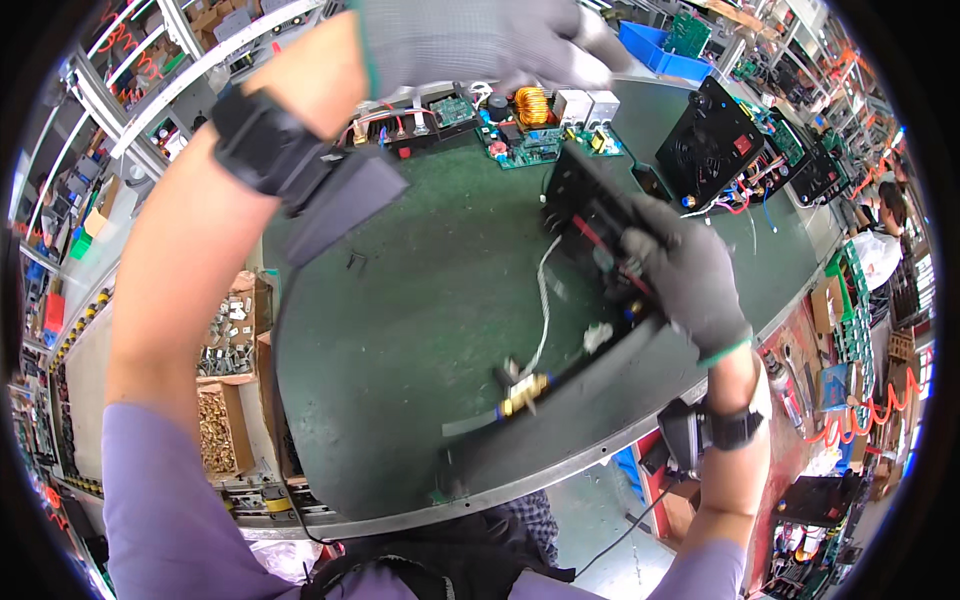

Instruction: Assembling internal components, wiring, and heat sinks of an inverter on a factory production line.

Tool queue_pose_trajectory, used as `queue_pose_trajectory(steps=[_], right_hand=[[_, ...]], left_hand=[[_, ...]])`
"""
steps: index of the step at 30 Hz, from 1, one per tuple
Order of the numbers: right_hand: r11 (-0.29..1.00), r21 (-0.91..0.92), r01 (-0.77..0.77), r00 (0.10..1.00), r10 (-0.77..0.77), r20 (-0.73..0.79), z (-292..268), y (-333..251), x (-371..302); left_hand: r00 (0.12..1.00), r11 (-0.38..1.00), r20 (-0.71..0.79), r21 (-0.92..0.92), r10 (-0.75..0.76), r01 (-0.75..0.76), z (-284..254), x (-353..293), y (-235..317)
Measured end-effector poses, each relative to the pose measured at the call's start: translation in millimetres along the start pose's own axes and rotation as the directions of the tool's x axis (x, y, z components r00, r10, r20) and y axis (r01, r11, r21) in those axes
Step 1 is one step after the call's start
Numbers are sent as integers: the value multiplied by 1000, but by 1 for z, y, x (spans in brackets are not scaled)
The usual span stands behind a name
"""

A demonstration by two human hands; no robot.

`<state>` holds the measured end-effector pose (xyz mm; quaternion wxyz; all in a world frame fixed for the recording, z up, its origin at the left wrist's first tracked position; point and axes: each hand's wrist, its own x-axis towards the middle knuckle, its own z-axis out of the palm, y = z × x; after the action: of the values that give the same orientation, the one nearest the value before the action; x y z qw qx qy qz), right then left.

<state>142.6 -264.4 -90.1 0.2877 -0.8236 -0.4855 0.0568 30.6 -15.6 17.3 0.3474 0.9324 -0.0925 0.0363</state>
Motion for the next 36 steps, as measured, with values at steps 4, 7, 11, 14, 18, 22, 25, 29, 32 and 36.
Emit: queue_pose_trajectory(steps=[4, 7, 11, 14, 18, 22, 25, 29, 32, 36], right_hand=[[982, -122, -143, 937, 94, -336, -3, 29, 24], [904, -427, -35, 709, -278, -648, 2, 9, 19], [799, -553, 238, 751, -512, -417, 34, -24, -21], [863, -379, 333, 768, -482, -422, 26, -7, -23], [802, -568, 184, 787, -467, -404, 12, 20, 6], [873, -448, 192, 625, -461, -630, 18, 4, 1], [824, -425, 375, 617, -564, -550, 23, 1, -26], [925, -166, 342, 804, -380, -457, 17, 4, -14], [862, -404, 307, 604, -504, -617, 21, 33, 22], [195, 925, 326, 783, 492, -380, 2, 85, 38]], left_hand=[[984, 984, -135, 114, -119, 135, -15, -56, 2], [931, 910, -190, 223, -313, 351, -2, -96, -33], [798, 792, -219, 135, -562, 595, 11, -156, -76], [694, 714, -283, 44, -662, 699, 20, -178, -118], [572, 617, -365, -8, -735, 787, 23, -165, -162], [388, 524, -543, -114, -745, 844, 21, -136, -163], [273, 508, -554, -329, -787, 796, 19, -118, -184], [556, 377, -171, -883, -813, 280, 22, -143, -242], [549, 264, -159, -958, -820, 116, 34, -148, -270], [423, 263, -222, -964, -878, 39, 48, -124, -242]])
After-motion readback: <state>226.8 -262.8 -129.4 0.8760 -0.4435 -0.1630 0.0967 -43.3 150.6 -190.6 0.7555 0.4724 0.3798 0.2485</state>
